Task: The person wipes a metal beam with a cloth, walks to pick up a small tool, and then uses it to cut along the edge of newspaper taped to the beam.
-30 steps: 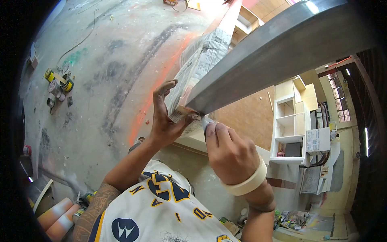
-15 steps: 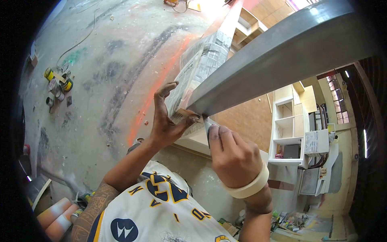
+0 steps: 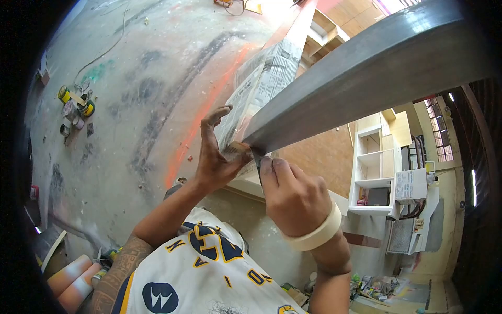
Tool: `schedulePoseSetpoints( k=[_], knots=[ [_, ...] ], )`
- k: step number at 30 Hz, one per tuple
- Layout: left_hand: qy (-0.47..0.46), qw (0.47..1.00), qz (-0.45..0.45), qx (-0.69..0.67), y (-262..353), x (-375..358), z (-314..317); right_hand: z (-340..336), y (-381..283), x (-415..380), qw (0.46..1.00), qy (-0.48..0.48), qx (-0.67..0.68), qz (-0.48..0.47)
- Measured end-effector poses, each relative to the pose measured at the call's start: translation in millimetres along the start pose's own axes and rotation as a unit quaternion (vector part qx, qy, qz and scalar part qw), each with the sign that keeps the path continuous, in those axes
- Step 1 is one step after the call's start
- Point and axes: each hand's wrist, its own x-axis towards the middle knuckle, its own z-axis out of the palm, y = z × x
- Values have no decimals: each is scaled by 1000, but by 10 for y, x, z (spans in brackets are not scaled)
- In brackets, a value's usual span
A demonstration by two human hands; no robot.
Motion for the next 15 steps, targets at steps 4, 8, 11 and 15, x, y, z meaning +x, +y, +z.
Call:
schedulePoseSetpoints(
  k=[4,8,11,15],
  knots=[
    [-3,1000,6,24,29,42,-17,-44,-19,0,1000,18,-20,6],
    [-6,1000,-7,27,42,4,-19,8,7,20,1000,4,22,0],
    [-3,1000,0,24,11,33,-14,-5,-2,26,999,33,13,9],
    [-4,1000,3,21,-1,20,-3,-27,-61,53,998,31,45,44]
  ],
)
